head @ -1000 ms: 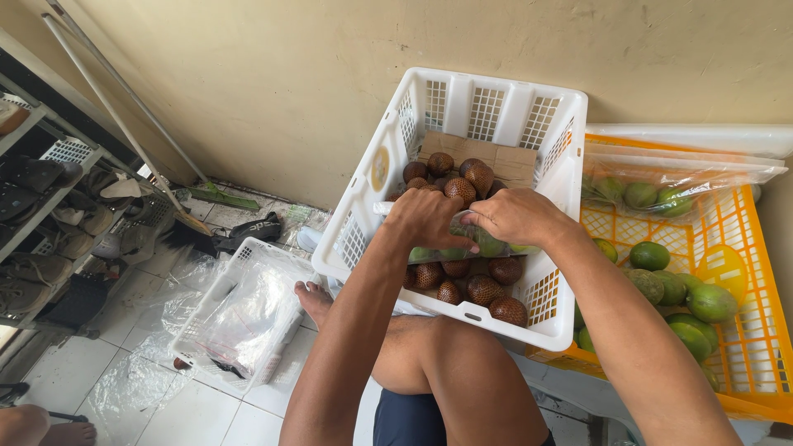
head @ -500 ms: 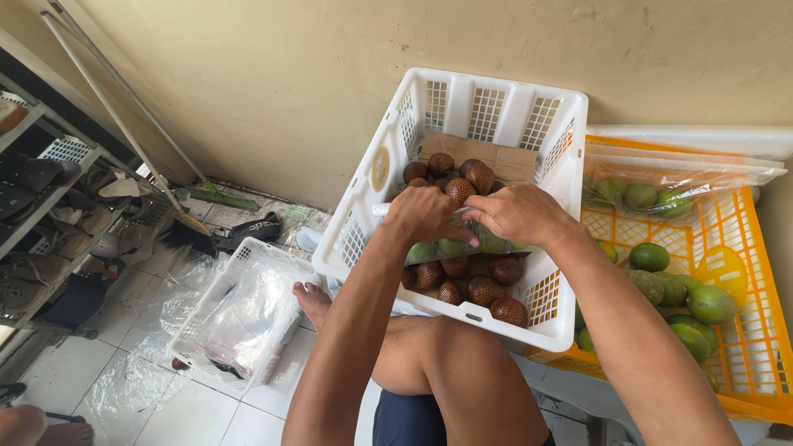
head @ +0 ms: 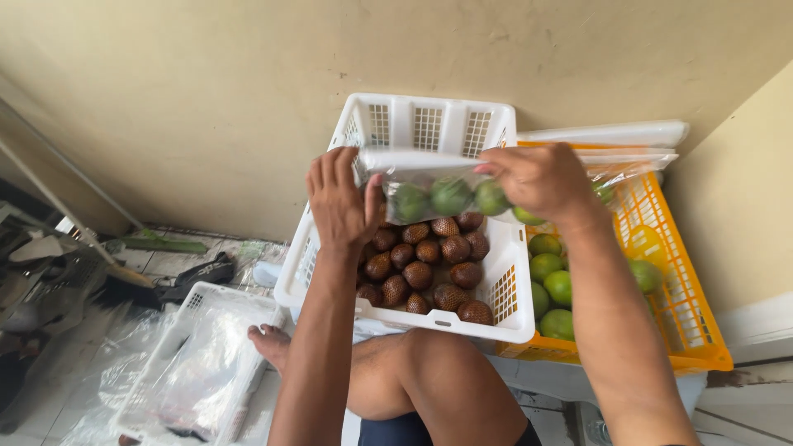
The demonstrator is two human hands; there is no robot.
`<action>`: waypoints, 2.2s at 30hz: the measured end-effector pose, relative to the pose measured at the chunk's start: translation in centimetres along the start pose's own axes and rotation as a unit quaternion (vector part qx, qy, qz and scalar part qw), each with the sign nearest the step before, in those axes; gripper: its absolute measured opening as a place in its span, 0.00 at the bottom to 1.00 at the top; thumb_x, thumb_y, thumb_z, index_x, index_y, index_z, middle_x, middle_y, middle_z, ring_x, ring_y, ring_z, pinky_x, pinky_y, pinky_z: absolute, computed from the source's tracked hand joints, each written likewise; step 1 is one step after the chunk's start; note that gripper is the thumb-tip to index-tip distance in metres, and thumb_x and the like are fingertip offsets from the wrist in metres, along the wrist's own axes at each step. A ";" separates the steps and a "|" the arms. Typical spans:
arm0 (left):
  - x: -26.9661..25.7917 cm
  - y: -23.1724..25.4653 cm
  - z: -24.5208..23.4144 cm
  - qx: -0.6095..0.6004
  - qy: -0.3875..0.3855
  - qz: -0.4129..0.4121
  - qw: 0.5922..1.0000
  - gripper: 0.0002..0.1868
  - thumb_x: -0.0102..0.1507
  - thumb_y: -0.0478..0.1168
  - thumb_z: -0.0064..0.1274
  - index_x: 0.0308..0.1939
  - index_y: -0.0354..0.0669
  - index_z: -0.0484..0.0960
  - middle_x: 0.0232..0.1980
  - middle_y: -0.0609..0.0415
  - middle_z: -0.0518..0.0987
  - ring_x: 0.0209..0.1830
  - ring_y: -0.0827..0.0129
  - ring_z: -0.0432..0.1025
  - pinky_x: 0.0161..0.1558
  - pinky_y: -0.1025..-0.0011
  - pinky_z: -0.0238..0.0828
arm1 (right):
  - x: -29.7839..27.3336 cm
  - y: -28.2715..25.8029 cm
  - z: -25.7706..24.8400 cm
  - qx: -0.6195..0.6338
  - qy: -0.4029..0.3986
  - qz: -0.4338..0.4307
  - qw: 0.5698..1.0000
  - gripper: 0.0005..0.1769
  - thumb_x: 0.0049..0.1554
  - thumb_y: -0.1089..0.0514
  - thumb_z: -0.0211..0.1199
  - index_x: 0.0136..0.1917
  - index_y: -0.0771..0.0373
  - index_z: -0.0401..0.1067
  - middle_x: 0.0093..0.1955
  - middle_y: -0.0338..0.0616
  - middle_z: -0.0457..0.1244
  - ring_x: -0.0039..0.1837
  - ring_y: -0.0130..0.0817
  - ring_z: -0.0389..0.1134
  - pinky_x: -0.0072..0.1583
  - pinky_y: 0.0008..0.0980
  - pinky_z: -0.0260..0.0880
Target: Packing limes and salak fruits from crates into ziplock bags and sealing them.
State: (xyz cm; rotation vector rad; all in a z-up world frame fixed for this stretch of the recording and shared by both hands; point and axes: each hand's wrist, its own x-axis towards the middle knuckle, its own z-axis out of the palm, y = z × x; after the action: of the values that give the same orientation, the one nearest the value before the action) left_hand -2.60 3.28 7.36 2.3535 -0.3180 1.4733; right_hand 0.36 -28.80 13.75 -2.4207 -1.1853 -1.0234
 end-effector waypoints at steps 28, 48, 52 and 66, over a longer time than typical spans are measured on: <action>0.9 0.3 1.0 -0.017 -0.159 -0.073 0.984 0.20 0.77 0.52 0.24 0.49 0.45 0.69 0.42 0.51 0.65 0.37 0.58 0.68 0.39 0.62 0.65 | -14.7 17.0 1.2 -0.078 -0.250 0.271 0.926 0.21 0.71 0.34 0.46 0.54 0.40 0.77 0.48 0.40 0.74 0.53 0.51 0.75 0.57 0.50 0.76; 1.3 0.0 1.8 -0.009 -0.276 -0.105 0.955 0.25 0.77 0.56 0.23 0.46 0.45 0.71 0.44 0.47 0.67 0.33 0.47 0.73 0.32 0.54 0.73 | -17.6 18.9 6.5 -0.164 -0.229 0.127 0.951 0.22 0.70 0.37 0.46 0.41 0.49 0.67 0.37 0.40 0.68 0.47 0.42 0.73 0.50 0.40 0.75; 1.1 0.1 1.8 -0.017 -0.285 -0.103 0.953 0.26 0.78 0.56 0.21 0.46 0.44 0.73 0.44 0.48 0.67 0.32 0.55 0.74 0.32 0.60 0.74 | -15.5 18.0 5.8 -0.144 -0.300 0.175 0.927 0.22 0.67 0.37 0.49 0.45 0.52 0.74 0.44 0.44 0.71 0.53 0.44 0.74 0.57 0.42 0.73; 0.2 1.0 1.7 -0.025 -0.312 -0.100 0.944 0.24 0.78 0.56 0.24 0.45 0.45 0.72 0.44 0.49 0.67 0.31 0.51 0.75 0.30 0.56 0.74 | -13.0 14.3 0.8 0.100 -0.527 0.443 0.718 0.19 0.56 0.45 0.66 0.49 0.61 0.85 0.39 0.54 0.76 0.42 0.43 0.79 0.53 0.40 0.77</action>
State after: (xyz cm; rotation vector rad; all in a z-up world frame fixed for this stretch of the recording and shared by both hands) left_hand -1.51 1.67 7.06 2.6605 -0.2509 0.5906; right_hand 6.29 -45.11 5.16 -2.7839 -0.0787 0.8319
